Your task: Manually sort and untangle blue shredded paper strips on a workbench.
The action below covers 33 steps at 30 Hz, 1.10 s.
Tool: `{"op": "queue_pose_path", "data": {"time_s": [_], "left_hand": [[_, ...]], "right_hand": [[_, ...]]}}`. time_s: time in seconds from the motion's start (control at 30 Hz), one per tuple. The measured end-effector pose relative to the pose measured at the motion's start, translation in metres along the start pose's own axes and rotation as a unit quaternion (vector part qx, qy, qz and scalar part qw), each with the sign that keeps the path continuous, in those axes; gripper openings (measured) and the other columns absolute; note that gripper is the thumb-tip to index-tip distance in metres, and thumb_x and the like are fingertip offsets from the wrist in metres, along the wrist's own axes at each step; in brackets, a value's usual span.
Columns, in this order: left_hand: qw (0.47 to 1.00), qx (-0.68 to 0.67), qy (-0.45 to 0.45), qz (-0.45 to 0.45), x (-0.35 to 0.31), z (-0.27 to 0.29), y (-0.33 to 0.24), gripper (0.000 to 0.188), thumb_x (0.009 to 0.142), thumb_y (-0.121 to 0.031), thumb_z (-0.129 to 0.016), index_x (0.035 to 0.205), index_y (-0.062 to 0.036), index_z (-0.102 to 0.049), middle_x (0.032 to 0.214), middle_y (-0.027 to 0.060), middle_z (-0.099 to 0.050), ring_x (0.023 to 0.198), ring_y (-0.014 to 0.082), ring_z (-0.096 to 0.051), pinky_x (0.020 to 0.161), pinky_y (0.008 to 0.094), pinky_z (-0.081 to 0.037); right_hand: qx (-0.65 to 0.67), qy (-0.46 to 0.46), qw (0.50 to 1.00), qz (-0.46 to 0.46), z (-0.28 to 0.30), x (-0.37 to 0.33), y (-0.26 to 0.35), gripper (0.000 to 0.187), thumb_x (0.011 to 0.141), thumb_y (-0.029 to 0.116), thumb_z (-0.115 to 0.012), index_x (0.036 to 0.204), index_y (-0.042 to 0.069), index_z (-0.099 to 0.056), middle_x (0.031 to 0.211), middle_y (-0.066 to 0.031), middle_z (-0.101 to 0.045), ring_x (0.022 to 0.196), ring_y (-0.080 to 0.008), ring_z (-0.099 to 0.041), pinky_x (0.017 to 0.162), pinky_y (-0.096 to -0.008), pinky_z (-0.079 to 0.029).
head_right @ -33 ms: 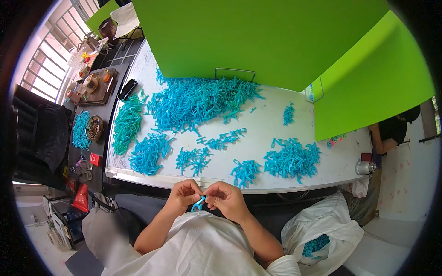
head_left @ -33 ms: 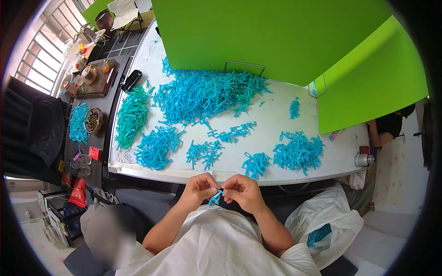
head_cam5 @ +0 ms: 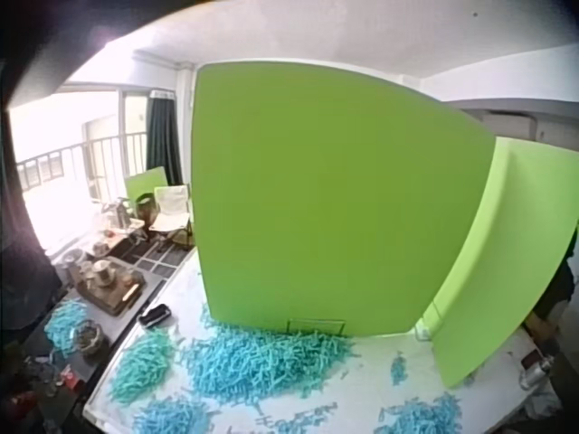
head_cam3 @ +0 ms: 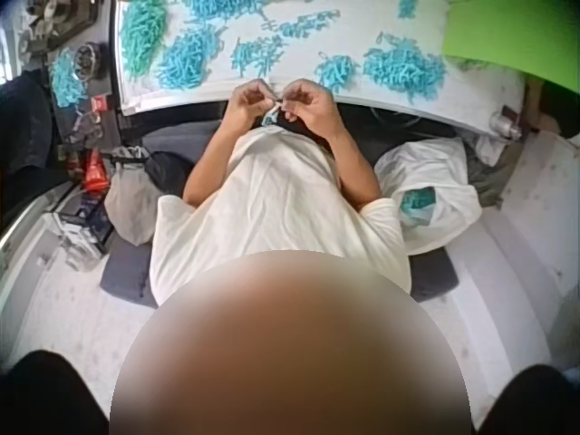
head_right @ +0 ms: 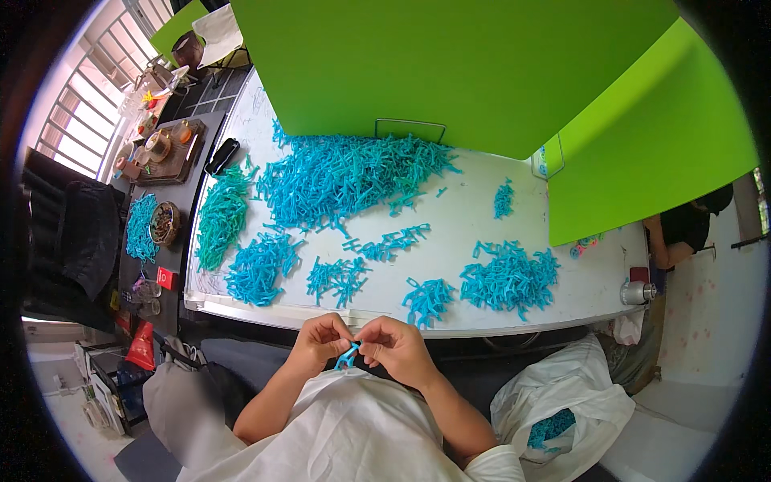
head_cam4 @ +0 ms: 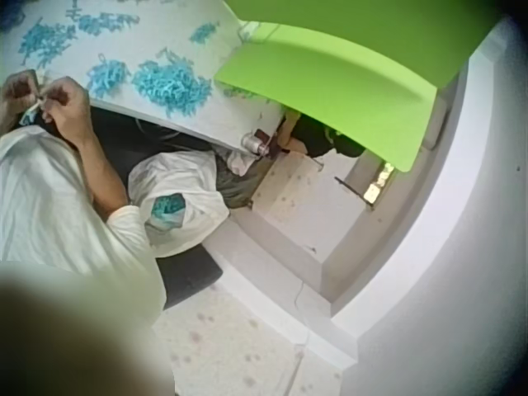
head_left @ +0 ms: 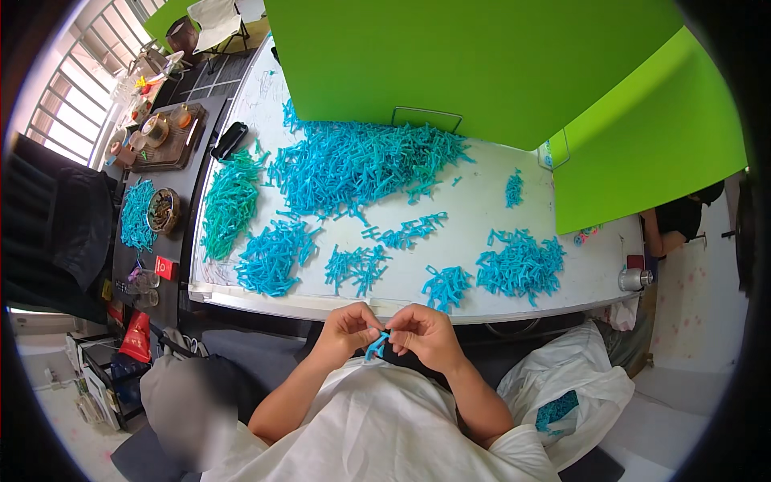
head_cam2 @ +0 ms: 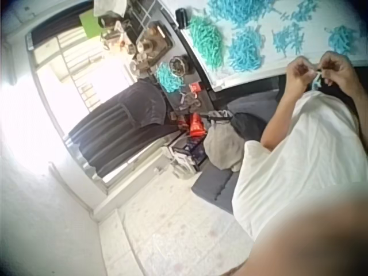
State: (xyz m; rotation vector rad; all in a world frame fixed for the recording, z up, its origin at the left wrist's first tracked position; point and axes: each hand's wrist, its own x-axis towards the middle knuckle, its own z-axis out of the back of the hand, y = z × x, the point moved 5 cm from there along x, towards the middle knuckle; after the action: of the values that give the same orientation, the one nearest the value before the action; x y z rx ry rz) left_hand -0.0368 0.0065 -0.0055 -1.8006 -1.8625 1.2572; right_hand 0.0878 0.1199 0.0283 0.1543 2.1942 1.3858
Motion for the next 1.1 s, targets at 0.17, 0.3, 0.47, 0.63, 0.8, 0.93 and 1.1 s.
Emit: {"op": "queue_pose_path", "data": {"time_s": [0.17, 0.3, 0.47, 0.63, 0.8, 0.93, 1.1], "left_hand": [[0.999, -0.001, -0.047, -0.018, -0.001, -0.002, 0.0, 0.008, 0.091, 0.005, -0.067, 0.09, -0.0012, -0.062, 0.086, 0.0082, -0.07, 0.076, 0.0119, -0.065, 0.068, 0.0257, -0.053], [0.998, -0.027, -0.034, -0.049, 0.001, -0.009, -0.002, 0.005, 0.095, 0.002, -0.063, 0.093, -0.0021, -0.06, 0.086, 0.0074, -0.07, 0.071, 0.012, -0.066, 0.058, 0.025, -0.054], [0.998, -0.029, -0.029, -0.048, 0.002, -0.01, -0.003, 0.005, 0.095, 0.002, -0.062, 0.093, -0.0022, -0.059, 0.087, 0.0084, -0.07, 0.07, 0.0126, -0.066, 0.058, 0.0248, -0.054], [0.998, -0.038, -0.029, -0.045, 0.001, -0.012, -0.002, 0.006, 0.095, 0.002, -0.062, 0.093, -0.0021, -0.059, 0.087, 0.0089, -0.07, 0.07, 0.0127, -0.066, 0.058, 0.0247, -0.053], [0.998, -0.039, -0.032, -0.046, 0.0, -0.011, -0.002, 0.006, 0.095, 0.003, -0.062, 0.093, -0.0018, -0.06, 0.089, 0.0088, -0.07, 0.072, 0.0121, -0.066, 0.06, 0.0249, -0.054], [0.997, -0.033, -0.039, -0.056, 0.001, -0.01, -0.001, 0.006, 0.094, 0.003, -0.063, 0.094, -0.0017, -0.06, 0.089, 0.008, -0.07, 0.076, 0.0116, -0.066, 0.063, 0.0249, -0.054], [0.997, -0.029, -0.059, -0.049, -0.002, -0.012, -0.001, 0.007, 0.093, 0.003, -0.066, 0.094, -0.0021, -0.062, 0.088, 0.0055, -0.069, 0.075, 0.0099, -0.064, 0.064, 0.0238, -0.052]], "right_hand": [[-0.004, -0.003, 1.0, 0.017, 0.002, 0.007, 0.007, 0.011, 0.092, 0.001, -0.069, 0.101, 0.0, -0.064, 0.086, -0.0069, -0.068, 0.07, -0.0121, -0.067, 0.06, -0.025, -0.057], [0.11, 0.006, 0.994, 0.023, 0.005, 0.009, 0.0, 0.014, 0.092, 0.007, -0.071, 0.1, 0.0, -0.062, 0.085, -0.0081, -0.068, 0.067, -0.0137, -0.067, 0.057, -0.0258, -0.056], [0.148, 0.008, 0.988, 0.032, 0.007, 0.01, -0.008, 0.018, 0.091, 0.01, -0.074, 0.1, 0.001, -0.062, 0.085, -0.0084, -0.068, 0.066, -0.0146, -0.067, 0.057, -0.026, -0.056], [0.138, 0.011, 0.99, 0.038, 0.008, 0.01, -0.005, 0.019, 0.09, 0.01, -0.075, 0.099, 0.001, -0.062, 0.085, -0.0082, -0.067, 0.066, -0.0146, -0.066, 0.056, -0.0263, -0.056], [0.134, 0.006, 0.99, 0.034, 0.008, 0.011, -0.006, 0.017, 0.089, 0.008, -0.075, 0.099, 0.0, -0.063, 0.085, -0.0081, -0.067, 0.066, -0.0143, -0.066, 0.056, -0.026, -0.056], [0.108, 0.0, 0.994, 0.028, 0.01, 0.01, -0.005, 0.017, 0.089, 0.006, -0.074, 0.1, 0.0, -0.063, 0.084, -0.0079, -0.067, 0.066, -0.014, -0.066, 0.056, -0.0257, -0.055], [0.092, 0.012, 0.995, 0.024, 0.009, 0.01, -0.003, 0.015, 0.089, 0.005, -0.074, 0.099, 0.0, -0.064, 0.083, -0.0075, -0.067, 0.064, -0.0134, -0.066, 0.056, -0.0249, -0.055]]}}
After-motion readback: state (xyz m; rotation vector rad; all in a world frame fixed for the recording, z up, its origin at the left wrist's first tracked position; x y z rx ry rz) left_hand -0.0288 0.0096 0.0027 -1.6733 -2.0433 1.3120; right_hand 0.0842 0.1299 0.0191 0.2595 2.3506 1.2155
